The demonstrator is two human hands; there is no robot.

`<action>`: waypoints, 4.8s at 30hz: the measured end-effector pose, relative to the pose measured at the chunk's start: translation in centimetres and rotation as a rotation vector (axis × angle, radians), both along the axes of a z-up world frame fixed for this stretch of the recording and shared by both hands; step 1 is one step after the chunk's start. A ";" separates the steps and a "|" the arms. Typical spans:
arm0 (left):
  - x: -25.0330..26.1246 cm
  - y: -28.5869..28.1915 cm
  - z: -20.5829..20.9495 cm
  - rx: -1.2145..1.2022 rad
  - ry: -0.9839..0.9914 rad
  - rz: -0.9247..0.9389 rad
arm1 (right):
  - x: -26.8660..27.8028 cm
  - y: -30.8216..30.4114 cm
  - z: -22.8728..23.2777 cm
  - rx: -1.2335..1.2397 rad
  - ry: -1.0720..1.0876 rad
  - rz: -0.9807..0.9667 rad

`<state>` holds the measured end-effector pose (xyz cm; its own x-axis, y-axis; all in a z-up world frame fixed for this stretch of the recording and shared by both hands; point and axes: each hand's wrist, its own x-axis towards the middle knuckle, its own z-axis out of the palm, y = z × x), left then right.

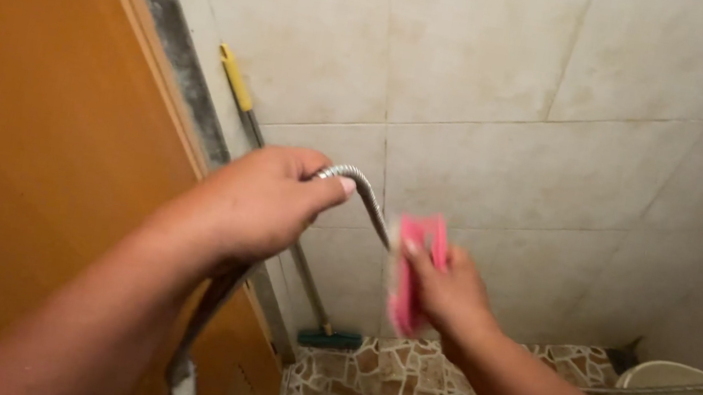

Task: Cleaning a shower head and its flexible hose using a scrub brush and rinsing it with water from a bucket.

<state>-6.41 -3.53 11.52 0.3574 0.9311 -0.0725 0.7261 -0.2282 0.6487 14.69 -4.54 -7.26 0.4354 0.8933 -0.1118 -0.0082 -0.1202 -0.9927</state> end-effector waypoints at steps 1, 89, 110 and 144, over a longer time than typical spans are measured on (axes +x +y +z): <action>-0.1 -0.3 0.7 0.002 -0.001 0.006 | 0.1 0.2 0.2 0.002 -0.001 0.006; 15.4 18.8 -8.9 -1.362 -1.407 0.226 | 5.3 1.5 14.7 0.357 -0.264 0.166; 17.2 10.0 3.4 -1.085 -1.350 0.229 | 5.6 3.0 16.7 0.348 0.510 0.210; 21.4 13.8 -3.3 -0.288 -1.513 -0.299 | 8.4 7.8 19.6 0.719 0.180 0.144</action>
<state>14.96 10.31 8.24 0.4223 0.8345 0.3539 -0.6608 0.0161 0.7504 23.10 3.24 12.29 0.3393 0.8193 0.4621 -0.2104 0.5449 -0.8117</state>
